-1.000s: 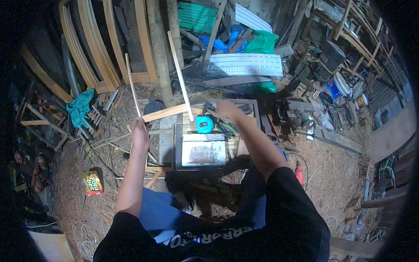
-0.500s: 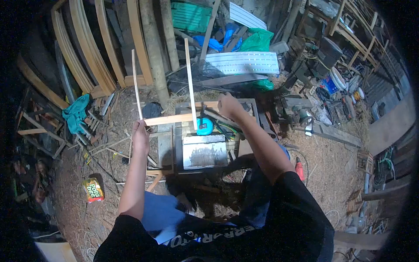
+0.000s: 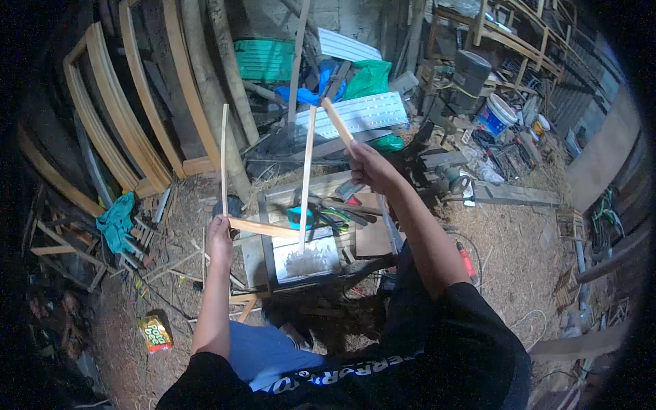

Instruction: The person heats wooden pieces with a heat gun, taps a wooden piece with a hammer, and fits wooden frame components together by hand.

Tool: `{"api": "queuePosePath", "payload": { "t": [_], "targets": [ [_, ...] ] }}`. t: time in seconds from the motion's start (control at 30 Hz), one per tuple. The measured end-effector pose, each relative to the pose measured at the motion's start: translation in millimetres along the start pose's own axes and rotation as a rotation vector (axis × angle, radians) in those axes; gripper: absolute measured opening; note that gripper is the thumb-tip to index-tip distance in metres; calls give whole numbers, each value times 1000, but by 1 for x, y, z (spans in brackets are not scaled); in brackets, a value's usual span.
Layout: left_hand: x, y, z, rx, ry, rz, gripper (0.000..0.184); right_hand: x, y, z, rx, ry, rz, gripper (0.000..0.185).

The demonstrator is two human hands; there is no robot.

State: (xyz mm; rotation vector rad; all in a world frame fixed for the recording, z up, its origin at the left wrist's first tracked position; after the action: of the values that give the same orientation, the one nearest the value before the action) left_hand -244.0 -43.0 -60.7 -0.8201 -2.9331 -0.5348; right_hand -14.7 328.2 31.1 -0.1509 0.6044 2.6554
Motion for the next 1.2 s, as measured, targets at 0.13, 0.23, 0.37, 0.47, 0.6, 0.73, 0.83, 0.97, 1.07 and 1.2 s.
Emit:
{"api": "queuePosePath", "payload": {
  "t": [0.13, 0.23, 0.37, 0.47, 0.6, 0.73, 0.83, 0.97, 1.07, 1.2],
  "targets": [
    [-4, 18, 0, 29, -1, 94, 12, -27, -9, 25, -13, -65, -90, 37],
    [-9, 32, 2, 27, -2, 161, 11, -42, -22, 39, -44, -166, -103, 33],
    [-16, 48, 2, 91, 16, 238, 11, -67, -23, 62, -168, -290, -111, 34],
    [-22, 58, 4, 111, 39, 277, 10, -80, -20, 67, -85, -308, -181, 36],
    [-25, 63, 8, 201, 53, 285, 11, -92, -12, 68, -146, -329, -27, 38],
    [-31, 66, 4, 246, 67, 305, 12, -98, -5, 64, -300, -274, -40, 33],
    [-36, 60, 5, 219, 94, 273, 13, -95, -6, 62, -300, -258, -14, 31],
    [-50, 58, 1, 238, 129, 238, 14, -99, -4, 66, -214, -262, 85, 38],
    [-65, 60, -4, 248, 124, 180, 15, -99, 3, 70, -44, -310, 134, 40],
    [-80, 61, 7, 254, 177, 66, 16, -105, 13, 80, 125, -386, 110, 41]
  ]
}}
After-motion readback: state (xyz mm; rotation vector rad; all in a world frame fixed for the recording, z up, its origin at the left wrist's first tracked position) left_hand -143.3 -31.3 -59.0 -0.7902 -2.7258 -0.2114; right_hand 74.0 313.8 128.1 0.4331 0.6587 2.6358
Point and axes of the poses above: each hand's wrist, its own x-axis towards the middle knuckle, its own y-axis out of the palm, z = x × y, the point moved 6 cm from there along x, towards the middle knuckle, and after that the axes turned 4 degrees about y, right-handed, at the moved point
